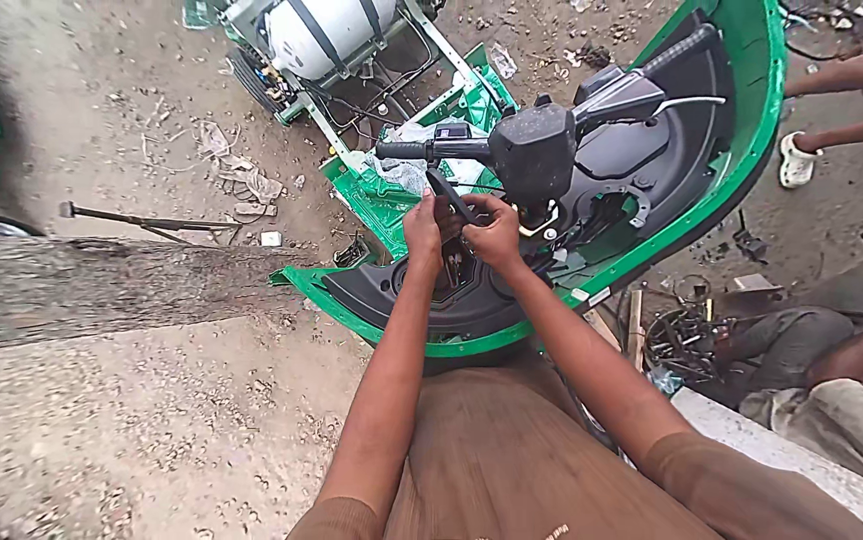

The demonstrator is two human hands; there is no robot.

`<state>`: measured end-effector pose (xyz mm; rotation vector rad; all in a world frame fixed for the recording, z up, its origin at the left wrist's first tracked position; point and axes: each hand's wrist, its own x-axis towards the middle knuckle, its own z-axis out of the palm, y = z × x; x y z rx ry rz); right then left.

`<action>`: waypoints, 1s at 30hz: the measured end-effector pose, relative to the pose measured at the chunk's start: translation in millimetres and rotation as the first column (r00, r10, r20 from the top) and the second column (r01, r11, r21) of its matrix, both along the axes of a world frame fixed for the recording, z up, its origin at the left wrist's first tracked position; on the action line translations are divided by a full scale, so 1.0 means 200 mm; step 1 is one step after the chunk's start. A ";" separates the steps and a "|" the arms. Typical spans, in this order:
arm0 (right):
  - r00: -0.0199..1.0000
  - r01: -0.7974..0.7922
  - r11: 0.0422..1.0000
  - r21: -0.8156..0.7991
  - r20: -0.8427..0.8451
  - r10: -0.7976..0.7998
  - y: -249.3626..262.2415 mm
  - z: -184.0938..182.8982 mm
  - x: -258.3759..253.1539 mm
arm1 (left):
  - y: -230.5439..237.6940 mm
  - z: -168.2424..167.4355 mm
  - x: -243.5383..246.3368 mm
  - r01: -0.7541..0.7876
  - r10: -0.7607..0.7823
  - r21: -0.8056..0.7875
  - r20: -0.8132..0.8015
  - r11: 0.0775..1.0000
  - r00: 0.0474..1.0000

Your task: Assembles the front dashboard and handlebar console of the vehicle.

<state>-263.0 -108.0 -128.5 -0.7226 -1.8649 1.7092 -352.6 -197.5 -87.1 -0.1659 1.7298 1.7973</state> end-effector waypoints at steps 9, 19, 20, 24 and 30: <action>0.997 0.028 0.998 -0.058 -0.071 -0.032 0.06 0.02 0.01 | -0.05 -0.12 0.05 0.241 -0.188 0.104 -0.365 0.965 0.912; 0.996 0.058 0.998 -0.013 -0.066 -0.059 0.06 0.00 0.00 | -0.01 -0.22 0.03 0.207 -0.285 -0.198 -0.728 0.958 0.624; 0.996 0.061 0.998 -0.019 -0.065 -0.062 0.06 0.01 0.00 | -0.01 -0.22 0.03 0.201 -0.317 -0.246 -0.740 0.948 0.593; 0.997 0.052 0.998 -0.021 -0.059 -0.054 0.07 0.00 0.00 | -0.02 -0.23 0.02 0.197 -0.395 -0.344 -0.751 0.918 0.529; 0.995 0.060 0.998 -0.035 -0.074 -0.062 0.08 -0.01 0.00 | 0.01 -0.22 0.03 0.194 -0.296 -0.223 -0.724 0.955 0.624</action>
